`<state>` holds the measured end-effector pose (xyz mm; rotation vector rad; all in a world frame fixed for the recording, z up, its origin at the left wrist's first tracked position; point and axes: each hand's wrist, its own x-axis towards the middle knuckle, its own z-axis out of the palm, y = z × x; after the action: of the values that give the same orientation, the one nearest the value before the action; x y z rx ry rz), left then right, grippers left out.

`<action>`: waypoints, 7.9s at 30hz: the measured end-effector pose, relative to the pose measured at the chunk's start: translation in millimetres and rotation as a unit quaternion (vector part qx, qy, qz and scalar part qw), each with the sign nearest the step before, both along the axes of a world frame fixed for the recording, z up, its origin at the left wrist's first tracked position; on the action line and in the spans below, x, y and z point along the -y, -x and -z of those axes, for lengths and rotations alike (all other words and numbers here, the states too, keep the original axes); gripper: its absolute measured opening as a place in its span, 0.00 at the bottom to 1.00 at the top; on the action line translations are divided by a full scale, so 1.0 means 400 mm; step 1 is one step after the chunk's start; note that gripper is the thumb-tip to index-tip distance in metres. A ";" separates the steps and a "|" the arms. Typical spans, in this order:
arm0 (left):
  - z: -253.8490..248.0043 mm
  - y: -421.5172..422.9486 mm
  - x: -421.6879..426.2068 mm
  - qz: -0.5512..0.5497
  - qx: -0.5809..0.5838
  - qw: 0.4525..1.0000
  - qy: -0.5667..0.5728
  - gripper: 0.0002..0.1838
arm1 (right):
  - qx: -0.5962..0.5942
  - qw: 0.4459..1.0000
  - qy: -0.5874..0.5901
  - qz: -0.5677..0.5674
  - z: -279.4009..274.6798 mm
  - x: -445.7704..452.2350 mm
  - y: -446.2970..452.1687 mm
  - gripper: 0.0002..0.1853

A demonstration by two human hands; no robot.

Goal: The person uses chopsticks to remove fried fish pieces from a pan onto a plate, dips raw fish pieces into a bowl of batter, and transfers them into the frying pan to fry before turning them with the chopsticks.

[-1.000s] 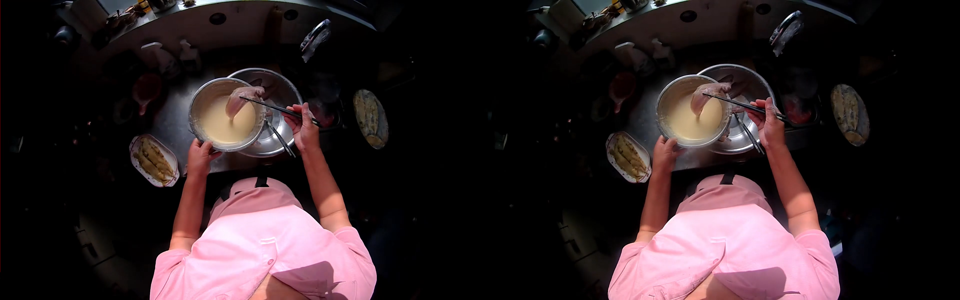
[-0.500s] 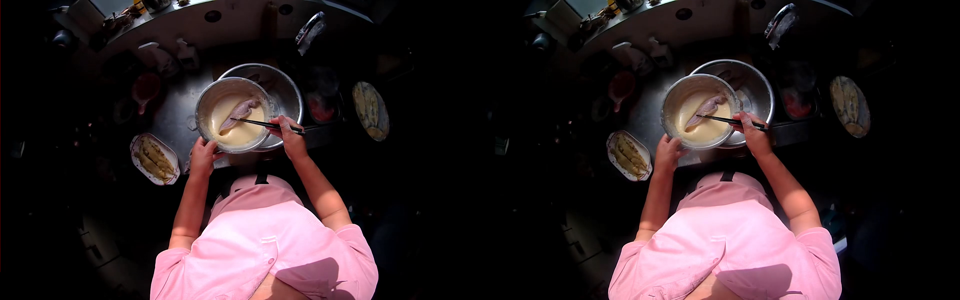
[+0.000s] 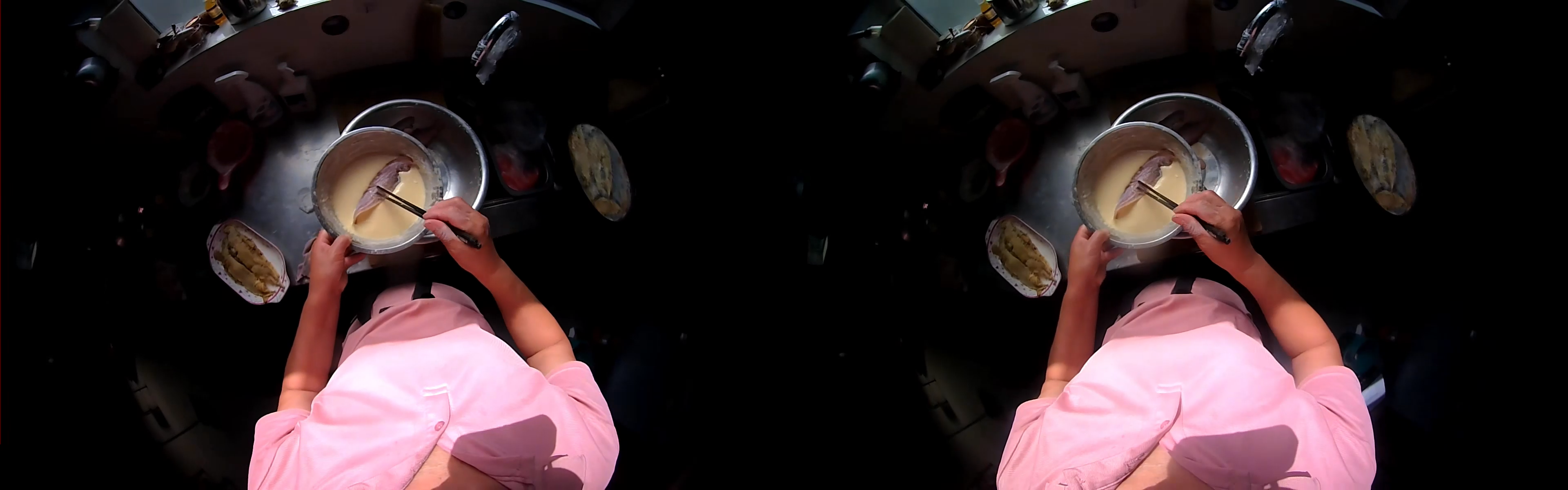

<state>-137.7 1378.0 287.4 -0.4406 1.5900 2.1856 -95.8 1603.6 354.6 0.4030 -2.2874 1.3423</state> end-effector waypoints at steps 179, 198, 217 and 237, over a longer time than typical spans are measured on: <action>-0.054 -0.543 -0.859 0.247 0.024 0.969 -0.011 0.12 | 0.052 0.690 0.618 0.373 0.136 -0.744 -0.777 0.21; -0.023 -0.420 -1.253 0.340 0.040 0.937 -0.073 0.12 | 0.121 0.727 0.510 0.443 -0.001 -1.144 -0.739 0.21; -0.035 -0.374 -1.492 0.379 0.026 0.922 -0.071 0.13 | 0.126 0.711 0.585 0.368 0.071 -1.455 -0.691 0.22; -0.032 -0.603 -1.733 0.207 0.037 0.977 -0.033 0.13 | 0.342 0.771 0.511 0.165 0.113 -1.865 -0.586 0.21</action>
<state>103.3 2071.3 300.1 -0.1491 1.4149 1.8762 138.6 2349.6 309.2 -0.9389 -1.5041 2.4799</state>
